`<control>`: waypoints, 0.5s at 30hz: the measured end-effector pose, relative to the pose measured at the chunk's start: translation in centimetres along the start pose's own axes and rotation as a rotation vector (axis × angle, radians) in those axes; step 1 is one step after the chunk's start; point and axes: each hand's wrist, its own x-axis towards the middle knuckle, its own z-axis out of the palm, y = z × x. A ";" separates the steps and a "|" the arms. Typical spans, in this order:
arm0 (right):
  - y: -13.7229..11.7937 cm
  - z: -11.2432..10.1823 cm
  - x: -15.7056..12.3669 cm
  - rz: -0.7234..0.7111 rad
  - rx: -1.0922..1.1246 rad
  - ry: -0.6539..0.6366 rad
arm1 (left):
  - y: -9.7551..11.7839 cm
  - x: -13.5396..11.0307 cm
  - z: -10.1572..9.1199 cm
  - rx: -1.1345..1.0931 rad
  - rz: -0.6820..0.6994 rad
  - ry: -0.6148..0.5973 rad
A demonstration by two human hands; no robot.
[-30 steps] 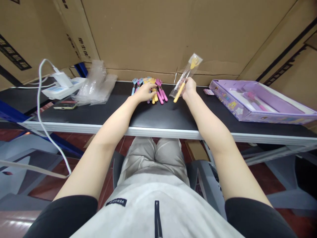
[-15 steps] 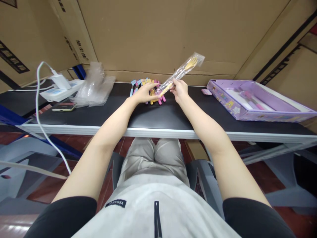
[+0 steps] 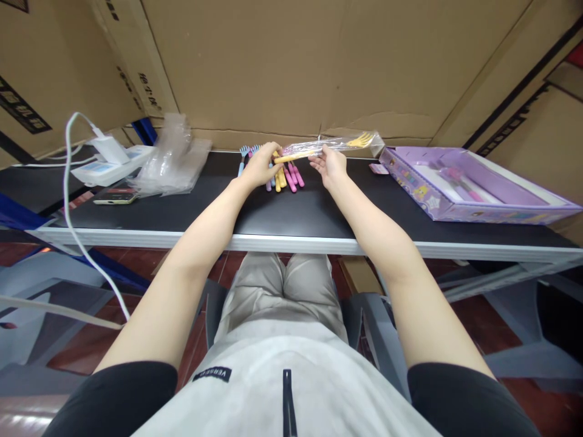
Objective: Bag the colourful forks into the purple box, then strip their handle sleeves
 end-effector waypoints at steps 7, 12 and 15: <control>-0.1 0.0 -0.2 0.007 -0.005 -0.001 | -0.2 0.1 0.3 -0.004 0.006 0.064; -0.1 0.0 -0.4 -0.009 -0.007 -0.014 | -0.3 0.1 0.1 0.032 0.021 0.043; 0.1 0.2 -0.4 -0.003 0.007 -0.010 | 0.1 0.0 -0.1 0.035 0.000 0.033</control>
